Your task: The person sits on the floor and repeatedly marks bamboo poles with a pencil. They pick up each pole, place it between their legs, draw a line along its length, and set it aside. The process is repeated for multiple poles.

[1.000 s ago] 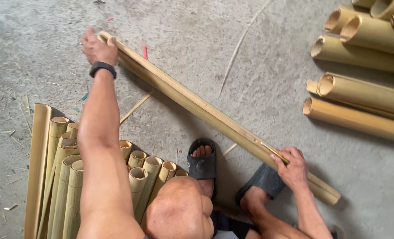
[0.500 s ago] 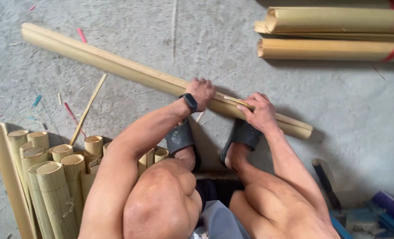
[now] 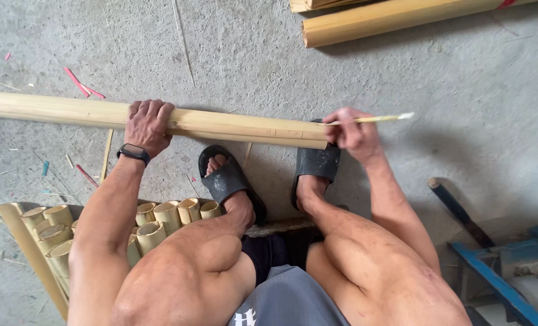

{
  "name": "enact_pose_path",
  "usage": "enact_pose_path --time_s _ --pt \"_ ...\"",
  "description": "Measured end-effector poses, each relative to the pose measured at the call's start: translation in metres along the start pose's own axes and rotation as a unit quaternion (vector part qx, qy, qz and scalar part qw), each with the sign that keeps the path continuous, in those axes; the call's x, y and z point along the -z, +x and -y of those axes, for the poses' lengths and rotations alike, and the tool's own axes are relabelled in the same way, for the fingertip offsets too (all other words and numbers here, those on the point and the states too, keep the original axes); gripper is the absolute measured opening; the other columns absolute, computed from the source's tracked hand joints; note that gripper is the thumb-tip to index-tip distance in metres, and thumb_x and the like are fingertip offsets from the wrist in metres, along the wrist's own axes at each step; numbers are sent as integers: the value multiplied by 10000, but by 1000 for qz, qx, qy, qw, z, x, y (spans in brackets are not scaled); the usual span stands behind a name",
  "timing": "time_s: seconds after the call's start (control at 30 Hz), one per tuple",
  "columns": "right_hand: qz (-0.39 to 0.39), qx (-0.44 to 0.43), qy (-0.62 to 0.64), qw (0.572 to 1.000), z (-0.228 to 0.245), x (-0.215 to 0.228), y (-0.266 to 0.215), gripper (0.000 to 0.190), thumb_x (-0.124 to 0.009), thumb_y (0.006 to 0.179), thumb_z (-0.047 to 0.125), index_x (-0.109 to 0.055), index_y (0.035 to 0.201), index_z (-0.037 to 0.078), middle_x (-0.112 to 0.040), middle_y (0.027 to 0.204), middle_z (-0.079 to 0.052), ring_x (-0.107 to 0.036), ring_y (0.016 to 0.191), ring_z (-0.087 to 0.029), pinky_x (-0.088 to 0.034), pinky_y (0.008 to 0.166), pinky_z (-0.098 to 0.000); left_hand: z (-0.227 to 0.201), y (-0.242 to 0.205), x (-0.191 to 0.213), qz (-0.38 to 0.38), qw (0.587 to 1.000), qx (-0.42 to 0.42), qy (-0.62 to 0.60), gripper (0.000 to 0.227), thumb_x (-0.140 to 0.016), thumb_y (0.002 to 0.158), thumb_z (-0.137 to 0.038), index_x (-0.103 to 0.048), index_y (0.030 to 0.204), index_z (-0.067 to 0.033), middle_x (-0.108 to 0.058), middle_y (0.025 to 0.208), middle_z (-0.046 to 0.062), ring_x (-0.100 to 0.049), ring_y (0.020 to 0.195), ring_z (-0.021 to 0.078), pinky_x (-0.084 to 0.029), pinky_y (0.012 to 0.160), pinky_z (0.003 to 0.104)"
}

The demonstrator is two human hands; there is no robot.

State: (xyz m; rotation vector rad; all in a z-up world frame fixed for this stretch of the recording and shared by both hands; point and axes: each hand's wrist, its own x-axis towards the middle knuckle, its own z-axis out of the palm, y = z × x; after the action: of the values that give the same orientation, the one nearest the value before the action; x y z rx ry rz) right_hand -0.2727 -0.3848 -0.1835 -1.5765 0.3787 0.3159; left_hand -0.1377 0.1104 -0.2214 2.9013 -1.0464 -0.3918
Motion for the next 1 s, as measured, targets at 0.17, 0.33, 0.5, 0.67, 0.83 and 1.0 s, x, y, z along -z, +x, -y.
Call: enact_pose_path --time_s 0.17,0.33,0.5,0.67,0.83,1.0 --pt "32 -1 -8 999 -7 -31 7 77 -606 944 73 -635 956 2 -688 733 -66 -650 591 -81 -535 490 -226 -8 3 1 -29 999 0 -19 641 -810 711 -115 -547 1295 -137 -612 1229 93 -587 1226 311 -386 1120 499" --pt "10 -61 -28 998 -18 -31 14 167 -744 840 46 -589 806 -6 -687 682 -83 -643 522 -87 -527 449 -242 -11 1 -5 -33 999 5 -14 638 -818 733 -103 -538 1306 -132 -607 1234 95 -582 1238 312 -381 1135 507" --pt "3 -83 -14 996 -31 -30 21 174 -739 825 27 -579 761 4 -675 659 -86 -649 502 -92 -522 410 -249 -8 -1 -9 -34 999 7 -16 672 -831 714 -92 -535 1316 -130 -601 1232 106 -582 1223 319 -382 1130 511" --pt "-5 -86 -32 996 -32 -34 23 177 -742 822 24 -579 758 6 -676 656 -92 -649 499 -97 -521 407 -247 -7 -3 -12 -40 999 10 -19 704 -846 687 -93 -537 1318 -133 -601 1231 104 -584 1220 319 -381 1129 518" --pt "-14 -102 -55 993 -28 -36 24 162 -730 832 29 -584 762 14 -685 660 -92 -653 494 -101 -529 404 -250 -6 -2 -16 -35 999 15 -11 709 -859 700 -104 -536 1331 -136 -603 1245 102 -583 1235 313 -378 1144 521" --pt "17 -107 -55 993 -26 -33 27 192 -740 808 13 -563 739 -6 -681 650 -108 -656 489 -110 -522 388 -256 -9 0 -8 -15 1000 19 -5 723 -865 702 -131 -531 1343 -150 -606 1273 90 -580 1264 308 -373 1158 517"
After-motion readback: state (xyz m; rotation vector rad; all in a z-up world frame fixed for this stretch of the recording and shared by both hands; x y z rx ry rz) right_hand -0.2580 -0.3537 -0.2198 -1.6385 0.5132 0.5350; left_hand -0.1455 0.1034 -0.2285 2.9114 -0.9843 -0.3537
